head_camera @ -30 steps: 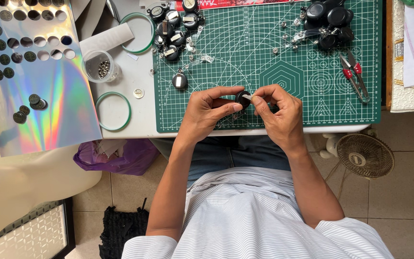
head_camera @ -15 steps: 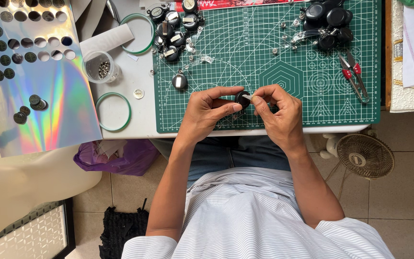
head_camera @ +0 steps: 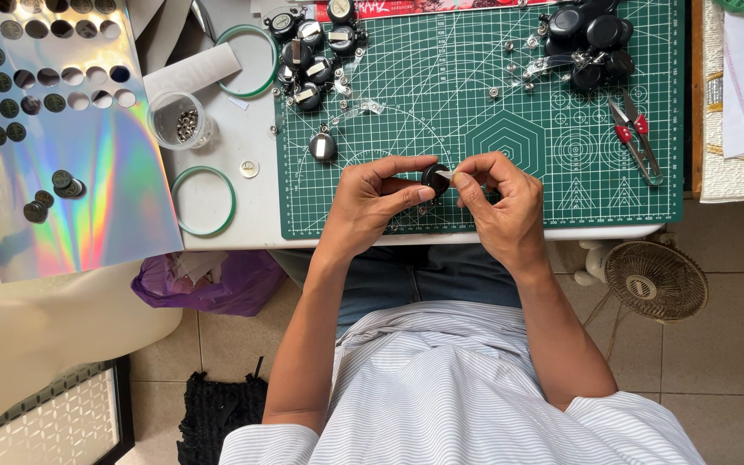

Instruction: The person assembles small keychain components on a green cutting mat. They pick up black circular casings, attach metal rings and small white circular pieces, and use a red-handled tool to secure parts. Completed units are placed on the mat while additional components are handled one at a time.

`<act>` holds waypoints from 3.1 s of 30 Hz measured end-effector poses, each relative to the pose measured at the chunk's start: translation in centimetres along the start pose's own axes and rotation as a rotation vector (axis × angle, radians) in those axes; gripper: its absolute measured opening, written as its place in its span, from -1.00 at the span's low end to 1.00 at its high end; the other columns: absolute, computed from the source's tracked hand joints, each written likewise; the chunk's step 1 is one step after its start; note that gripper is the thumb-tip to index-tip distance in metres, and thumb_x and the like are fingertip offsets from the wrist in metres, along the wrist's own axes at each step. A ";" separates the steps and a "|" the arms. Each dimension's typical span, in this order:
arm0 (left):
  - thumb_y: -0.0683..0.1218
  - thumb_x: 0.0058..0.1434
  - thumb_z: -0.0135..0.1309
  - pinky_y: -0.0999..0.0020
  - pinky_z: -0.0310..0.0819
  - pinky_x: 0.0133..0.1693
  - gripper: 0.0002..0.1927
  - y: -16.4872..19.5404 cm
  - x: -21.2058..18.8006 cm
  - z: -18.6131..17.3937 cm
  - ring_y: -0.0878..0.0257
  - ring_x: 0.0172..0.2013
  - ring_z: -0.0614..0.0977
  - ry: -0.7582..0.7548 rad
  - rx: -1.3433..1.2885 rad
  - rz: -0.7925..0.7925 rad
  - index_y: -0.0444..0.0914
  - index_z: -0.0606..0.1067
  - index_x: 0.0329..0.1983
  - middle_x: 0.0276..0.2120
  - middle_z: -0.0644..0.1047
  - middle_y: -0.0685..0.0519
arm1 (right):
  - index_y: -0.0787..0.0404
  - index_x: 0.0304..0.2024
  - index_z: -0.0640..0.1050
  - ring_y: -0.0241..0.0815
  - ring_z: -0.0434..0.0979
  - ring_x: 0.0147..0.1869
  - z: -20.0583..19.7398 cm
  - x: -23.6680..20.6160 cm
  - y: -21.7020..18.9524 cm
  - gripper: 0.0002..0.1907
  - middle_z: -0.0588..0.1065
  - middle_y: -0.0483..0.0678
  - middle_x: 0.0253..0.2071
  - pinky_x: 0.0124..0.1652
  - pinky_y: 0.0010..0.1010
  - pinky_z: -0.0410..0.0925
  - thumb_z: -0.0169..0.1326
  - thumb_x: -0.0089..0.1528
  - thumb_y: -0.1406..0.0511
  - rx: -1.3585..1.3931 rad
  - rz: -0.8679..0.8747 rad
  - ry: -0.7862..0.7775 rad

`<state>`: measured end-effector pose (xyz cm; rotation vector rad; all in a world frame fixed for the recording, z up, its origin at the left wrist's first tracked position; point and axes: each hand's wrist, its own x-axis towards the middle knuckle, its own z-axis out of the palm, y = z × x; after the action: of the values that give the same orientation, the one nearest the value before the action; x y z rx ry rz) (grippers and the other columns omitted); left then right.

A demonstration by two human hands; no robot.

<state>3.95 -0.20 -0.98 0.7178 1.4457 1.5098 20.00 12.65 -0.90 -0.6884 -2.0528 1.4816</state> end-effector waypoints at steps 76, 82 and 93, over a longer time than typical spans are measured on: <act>-0.18 0.17 0.30 0.44 0.73 -0.12 -0.60 0.7 0.3 -0.5 0.26 -0.19 0.75 -0.013 -0.010 0.014 -0.28 0.58 0.09 -0.20 0.70 -0.03 | 0.28 -0.16 0.55 -0.40 0.57 -0.36 0.1 0.7 -0.1 -0.83 0.58 -0.09 -0.32 -0.39 -0.61 0.43 0.13 0.40 0.27 0.041 -0.001 0.016; -0.17 0.17 0.30 0.45 0.72 -0.13 -0.60 0.7 0.3 -0.6 0.28 -0.19 0.75 -0.020 -0.016 0.021 -0.28 0.58 0.10 -0.18 0.70 -0.03 | 0.29 -0.15 0.55 -0.40 0.57 -0.36 0.1 0.7 -0.1 -0.83 0.58 -0.09 -0.33 -0.38 -0.61 0.42 0.12 0.40 0.27 0.045 0.005 0.014; -0.16 0.16 0.31 0.46 0.72 -0.14 -0.59 0.8 0.3 -0.6 0.30 -0.20 0.75 -0.014 -0.018 0.003 -0.27 0.58 0.09 -0.19 0.70 -0.03 | 0.28 -0.15 0.55 -0.41 0.56 -0.35 0.1 0.7 -0.1 -0.84 0.59 -0.08 -0.30 -0.37 -0.61 0.43 0.11 0.41 0.28 0.064 0.006 0.009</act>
<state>3.17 -0.14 -0.36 0.7178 1.4196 1.5156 19.35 13.02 -0.79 -0.6747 -1.9892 1.5379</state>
